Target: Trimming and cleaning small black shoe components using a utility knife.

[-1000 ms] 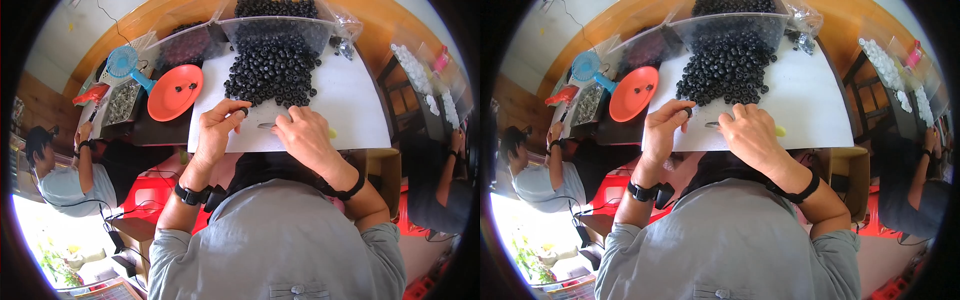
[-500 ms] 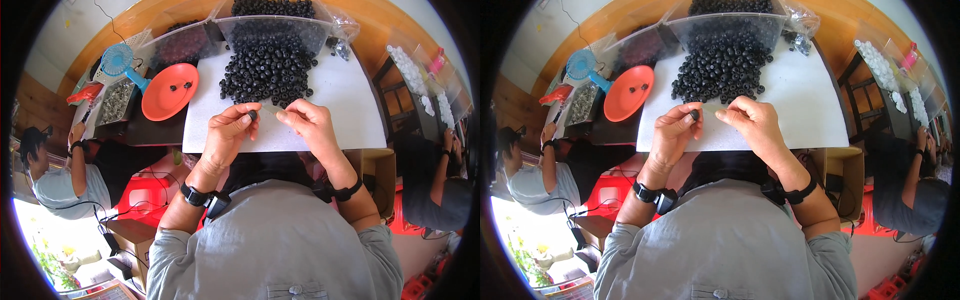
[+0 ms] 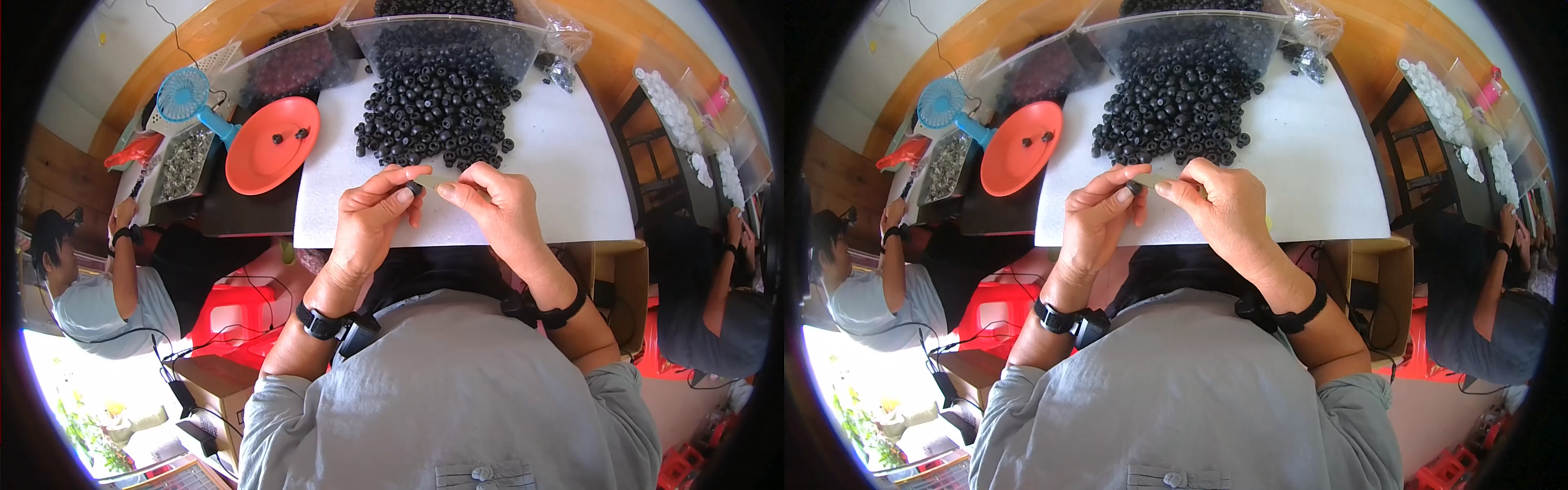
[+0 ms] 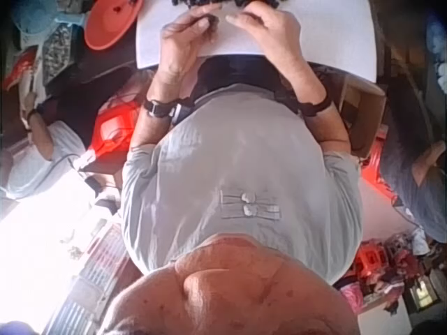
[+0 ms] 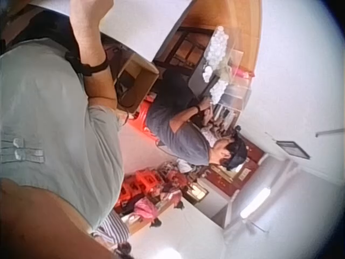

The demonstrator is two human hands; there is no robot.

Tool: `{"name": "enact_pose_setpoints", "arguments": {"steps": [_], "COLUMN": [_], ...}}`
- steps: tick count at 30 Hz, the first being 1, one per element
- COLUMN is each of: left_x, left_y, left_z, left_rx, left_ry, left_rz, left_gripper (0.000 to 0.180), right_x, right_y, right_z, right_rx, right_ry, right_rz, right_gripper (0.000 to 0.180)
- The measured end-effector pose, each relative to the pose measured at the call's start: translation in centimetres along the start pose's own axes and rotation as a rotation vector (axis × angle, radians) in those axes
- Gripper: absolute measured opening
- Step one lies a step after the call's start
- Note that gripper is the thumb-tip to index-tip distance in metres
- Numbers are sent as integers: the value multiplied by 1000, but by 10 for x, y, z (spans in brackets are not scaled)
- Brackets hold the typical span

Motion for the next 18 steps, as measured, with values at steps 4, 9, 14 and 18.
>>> {"name": "enact_pose_setpoints", "arguments": {"steps": [4,9,14,18], "left_x": [1,2,2,2], "left_y": [-2,2,2,2], "left_z": [1,-3,-6,-4], "left_rx": [-26,-60,-79,-93], "left_ry": [1,10,11,12], "left_rz": [-23,-21,-23,-34], "left_gripper": [28,27,27,26], "right_x": [0,1,1,1], "right_y": [-1,-2,-2,-4], "right_z": [-1,-1,-1,-3], "right_rx": [44,67,73,91], "right_ry": [1,-15,-5,4], "right_rz": [1,5,34,67], "right_gripper": [29,29,29,30]}}
Point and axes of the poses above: each hand's wrist, its own x-axis away from the middle knuckle, its own z-axis out of the back of the hand, y = z × x, the point moved 5 cm from there along -x, towards the middle knuckle, and after that the axes turned 1 degree about -y, right-handed, at the moved point
